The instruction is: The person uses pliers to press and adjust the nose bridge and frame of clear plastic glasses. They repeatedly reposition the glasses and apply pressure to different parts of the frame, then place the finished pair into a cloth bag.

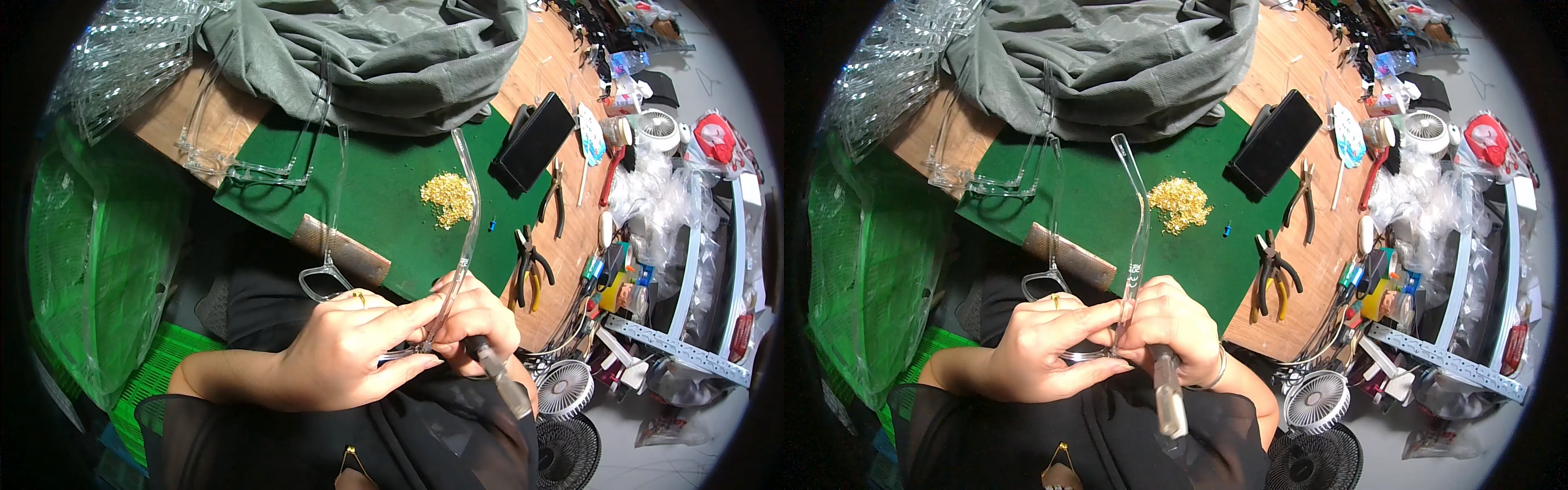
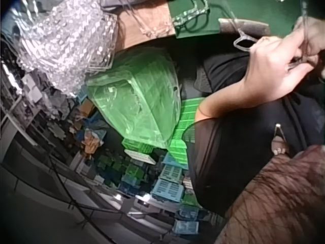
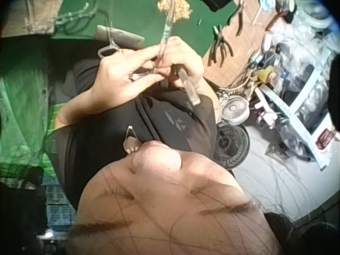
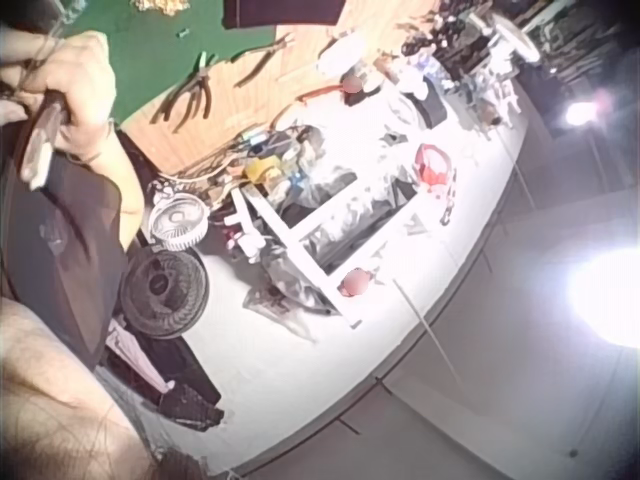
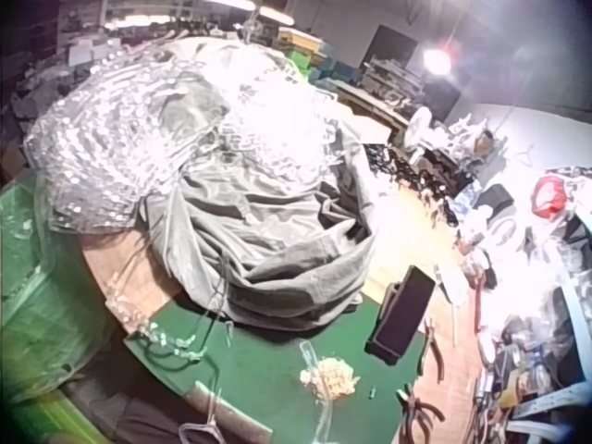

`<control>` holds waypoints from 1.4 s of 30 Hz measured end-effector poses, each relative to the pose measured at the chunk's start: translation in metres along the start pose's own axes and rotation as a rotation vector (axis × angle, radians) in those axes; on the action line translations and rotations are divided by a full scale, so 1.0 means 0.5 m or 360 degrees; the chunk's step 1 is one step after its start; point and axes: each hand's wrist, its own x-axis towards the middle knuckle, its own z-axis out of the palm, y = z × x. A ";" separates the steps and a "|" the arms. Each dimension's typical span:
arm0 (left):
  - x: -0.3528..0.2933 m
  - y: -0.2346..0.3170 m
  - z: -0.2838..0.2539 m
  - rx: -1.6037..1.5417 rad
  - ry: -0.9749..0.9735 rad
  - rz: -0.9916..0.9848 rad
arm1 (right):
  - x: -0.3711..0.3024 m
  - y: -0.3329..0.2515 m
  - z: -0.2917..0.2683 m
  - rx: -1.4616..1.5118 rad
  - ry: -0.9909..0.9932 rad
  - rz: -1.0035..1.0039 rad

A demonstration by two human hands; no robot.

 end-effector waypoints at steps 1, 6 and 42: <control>-0.001 -0.002 0.002 0.0005 0.0006 0.0007 | -0.001 0.001 0.001 -0.0043 0.0005 -0.0025; 0.000 0.000 0.005 -0.0069 0.0043 0.0026 | -0.013 0.001 0.019 -0.0093 0.0207 -0.0097; 0.003 -0.006 0.006 -0.0109 0.0046 0.0066 | -0.012 -0.008 0.016 -0.0175 0.0189 -0.0060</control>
